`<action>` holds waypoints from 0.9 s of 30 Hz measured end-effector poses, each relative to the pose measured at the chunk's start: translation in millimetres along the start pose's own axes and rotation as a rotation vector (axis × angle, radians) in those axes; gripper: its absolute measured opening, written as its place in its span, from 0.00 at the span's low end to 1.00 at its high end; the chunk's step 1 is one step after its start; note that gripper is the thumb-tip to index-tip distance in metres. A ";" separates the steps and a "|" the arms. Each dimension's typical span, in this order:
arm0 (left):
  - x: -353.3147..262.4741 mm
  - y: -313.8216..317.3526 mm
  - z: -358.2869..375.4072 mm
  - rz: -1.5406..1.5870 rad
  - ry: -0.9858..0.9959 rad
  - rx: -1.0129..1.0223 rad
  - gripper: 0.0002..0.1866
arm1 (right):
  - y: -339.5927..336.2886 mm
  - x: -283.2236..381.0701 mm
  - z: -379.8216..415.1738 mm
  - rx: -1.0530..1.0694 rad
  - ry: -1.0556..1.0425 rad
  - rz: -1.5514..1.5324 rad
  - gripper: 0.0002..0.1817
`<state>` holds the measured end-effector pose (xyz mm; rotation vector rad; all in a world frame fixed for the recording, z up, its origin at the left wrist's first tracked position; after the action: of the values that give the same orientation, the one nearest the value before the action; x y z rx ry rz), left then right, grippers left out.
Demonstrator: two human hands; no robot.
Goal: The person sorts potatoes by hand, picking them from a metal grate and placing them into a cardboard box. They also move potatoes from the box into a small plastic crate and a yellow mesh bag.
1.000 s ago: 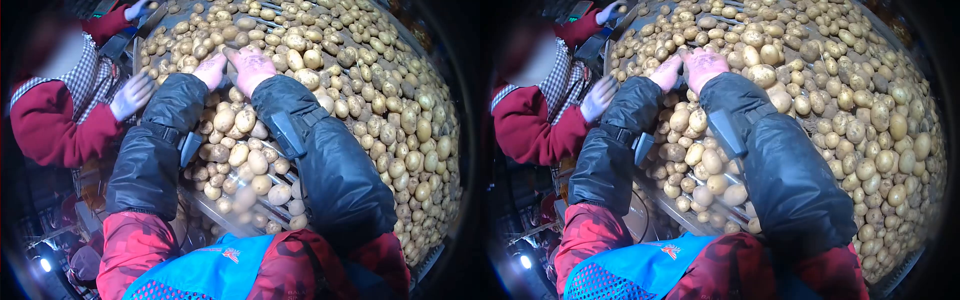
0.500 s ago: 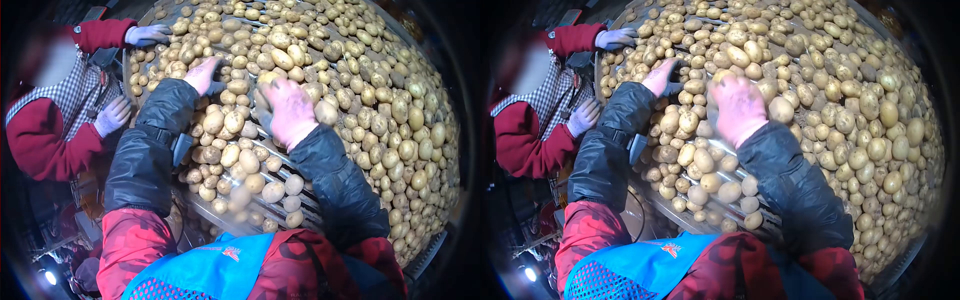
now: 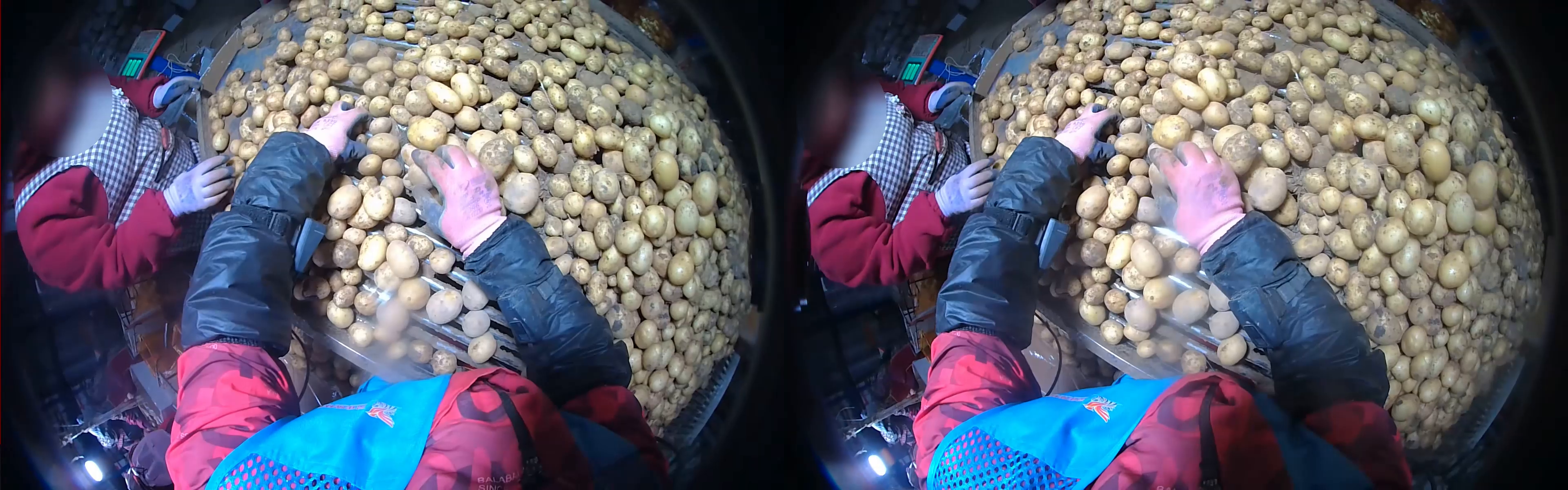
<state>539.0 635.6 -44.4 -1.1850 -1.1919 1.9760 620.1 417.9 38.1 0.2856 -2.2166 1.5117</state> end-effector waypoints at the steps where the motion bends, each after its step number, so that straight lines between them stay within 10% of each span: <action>1: -2.4 -0.4 0.8 0.021 -0.019 -0.031 0.37 | 0.4 1.5 -0.2 -0.028 -0.025 0.021 0.24; 23: -0.9 31.9 15.7 0.389 -0.469 -0.127 0.11 | 1.1 13.6 10.7 0.054 0.029 0.058 0.21; 27: -30.4 13.3 18.1 0.064 -0.462 -0.074 0.15 | -2.9 25.5 10.8 0.048 0.020 0.090 0.20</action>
<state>537.1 598.2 -39.8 -0.8284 -1.4738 2.3523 596.2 408.7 49.1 0.1866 -2.2062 1.6100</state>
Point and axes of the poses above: each hand's wrist, its own z-axis away from the middle knuckle, its own y-axis out of the palm, x = y × z, the point moved 9 cm from there along -z, towards the middle knuckle, and after that the axes turned 1 degree about -y, right-handed, at the moved point
